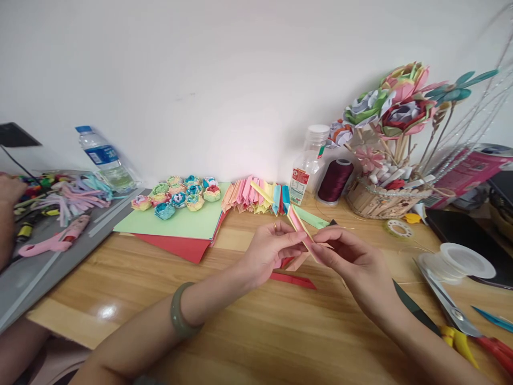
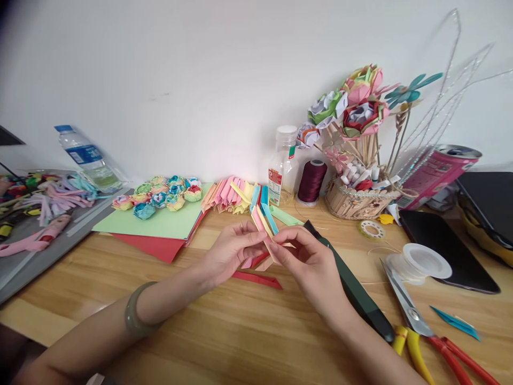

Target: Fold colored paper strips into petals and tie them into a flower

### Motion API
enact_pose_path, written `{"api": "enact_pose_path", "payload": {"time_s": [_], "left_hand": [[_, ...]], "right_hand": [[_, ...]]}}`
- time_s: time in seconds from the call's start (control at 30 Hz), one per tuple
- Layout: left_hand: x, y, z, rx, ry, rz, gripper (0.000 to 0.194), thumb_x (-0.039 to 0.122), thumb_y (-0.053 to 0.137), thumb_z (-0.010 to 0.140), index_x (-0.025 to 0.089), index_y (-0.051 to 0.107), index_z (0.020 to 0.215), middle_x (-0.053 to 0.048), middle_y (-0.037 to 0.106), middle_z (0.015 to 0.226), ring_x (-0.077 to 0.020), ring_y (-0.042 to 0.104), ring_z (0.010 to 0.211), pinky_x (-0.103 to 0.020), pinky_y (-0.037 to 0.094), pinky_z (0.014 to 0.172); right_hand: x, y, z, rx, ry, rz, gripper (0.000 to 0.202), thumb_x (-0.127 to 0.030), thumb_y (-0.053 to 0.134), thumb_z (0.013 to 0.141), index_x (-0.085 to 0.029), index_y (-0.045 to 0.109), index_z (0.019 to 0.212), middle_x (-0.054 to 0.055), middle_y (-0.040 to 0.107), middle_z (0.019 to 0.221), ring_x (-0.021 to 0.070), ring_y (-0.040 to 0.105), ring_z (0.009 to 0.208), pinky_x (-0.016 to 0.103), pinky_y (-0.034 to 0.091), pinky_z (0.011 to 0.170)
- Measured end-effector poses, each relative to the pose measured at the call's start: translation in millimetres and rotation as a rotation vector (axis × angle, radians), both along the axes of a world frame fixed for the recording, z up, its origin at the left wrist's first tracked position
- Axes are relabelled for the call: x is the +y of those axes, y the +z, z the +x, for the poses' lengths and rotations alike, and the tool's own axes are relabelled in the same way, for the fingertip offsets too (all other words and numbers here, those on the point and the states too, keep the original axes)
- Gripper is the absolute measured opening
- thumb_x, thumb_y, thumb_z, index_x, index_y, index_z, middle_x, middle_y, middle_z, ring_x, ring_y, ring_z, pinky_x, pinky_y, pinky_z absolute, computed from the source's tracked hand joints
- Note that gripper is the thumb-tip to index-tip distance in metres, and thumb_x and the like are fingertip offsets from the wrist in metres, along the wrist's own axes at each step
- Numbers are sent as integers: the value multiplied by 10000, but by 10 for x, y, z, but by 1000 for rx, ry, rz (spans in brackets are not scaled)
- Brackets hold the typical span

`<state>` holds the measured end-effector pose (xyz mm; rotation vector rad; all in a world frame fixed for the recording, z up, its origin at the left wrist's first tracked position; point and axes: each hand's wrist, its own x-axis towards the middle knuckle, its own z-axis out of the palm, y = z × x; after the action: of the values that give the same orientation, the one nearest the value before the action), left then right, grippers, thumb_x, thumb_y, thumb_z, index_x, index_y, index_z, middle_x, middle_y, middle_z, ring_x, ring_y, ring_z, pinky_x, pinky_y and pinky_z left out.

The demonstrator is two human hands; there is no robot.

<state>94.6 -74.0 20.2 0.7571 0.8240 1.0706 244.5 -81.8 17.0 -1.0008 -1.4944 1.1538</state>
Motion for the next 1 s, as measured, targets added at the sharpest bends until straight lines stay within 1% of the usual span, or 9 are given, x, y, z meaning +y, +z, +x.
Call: {"api": "enact_pose_path", "payload": {"time_s": [0.07, 0.13, 0.33, 0.43, 0.63, 1.0], "left_hand": [[-12, 12, 12, 26, 27, 22, 266, 242, 731, 569, 124, 494, 594, 6, 571, 575, -84, 543, 516, -198, 372, 460], [-21, 19, 25, 44, 45, 51, 271, 241, 737, 562, 127, 494, 601, 18, 561, 568, -76, 533, 515, -205, 387, 481], [-33, 24, 43, 87, 64, 106, 292, 253, 738, 560, 140, 474, 613, 43, 530, 540, -50, 486, 466, -191, 354, 462], [-38, 30, 46, 97, 58, 121, 302, 265, 737, 559, 143, 465, 609, 45, 520, 530, -53, 483, 459, -191, 340, 450], [-47, 43, 45, 80, 37, 117, 309, 275, 736, 563, 145, 460, 610, 39, 531, 543, -52, 477, 462, -190, 330, 445], [-63, 54, 51, 71, 7, 119, 300, 266, 720, 587, 142, 451, 631, 29, 547, 560, -40, 445, 423, -172, 283, 387]], "right_hand": [[19, 4, -3, 53, 2, -78, 186, -340, 680, 664, -193, 589, 733, -2, 569, 711, 119, 555, 626, 226, 469, 536], [39, -4, -1, 85, 13, -118, 199, -335, 696, 647, -189, 593, 735, -6, 578, 687, 117, 551, 613, 224, 460, 529], [65, -19, 20, 201, 124, -227, 156, -286, 700, 655, -200, 620, 758, -5, 635, 732, 128, 593, 693, 242, 473, 624], [68, -20, 28, 223, 151, -238, 131, -259, 695, 666, -204, 620, 759, -12, 636, 740, 122, 597, 707, 235, 469, 629], [69, -45, 41, 208, 139, -225, 148, -260, 694, 666, -202, 612, 775, -5, 630, 743, 130, 589, 696, 220, 444, 548], [64, -41, 55, 237, 150, -246, 146, -249, 705, 660, -204, 616, 767, -12, 621, 744, 117, 580, 688, 211, 433, 556]]}}
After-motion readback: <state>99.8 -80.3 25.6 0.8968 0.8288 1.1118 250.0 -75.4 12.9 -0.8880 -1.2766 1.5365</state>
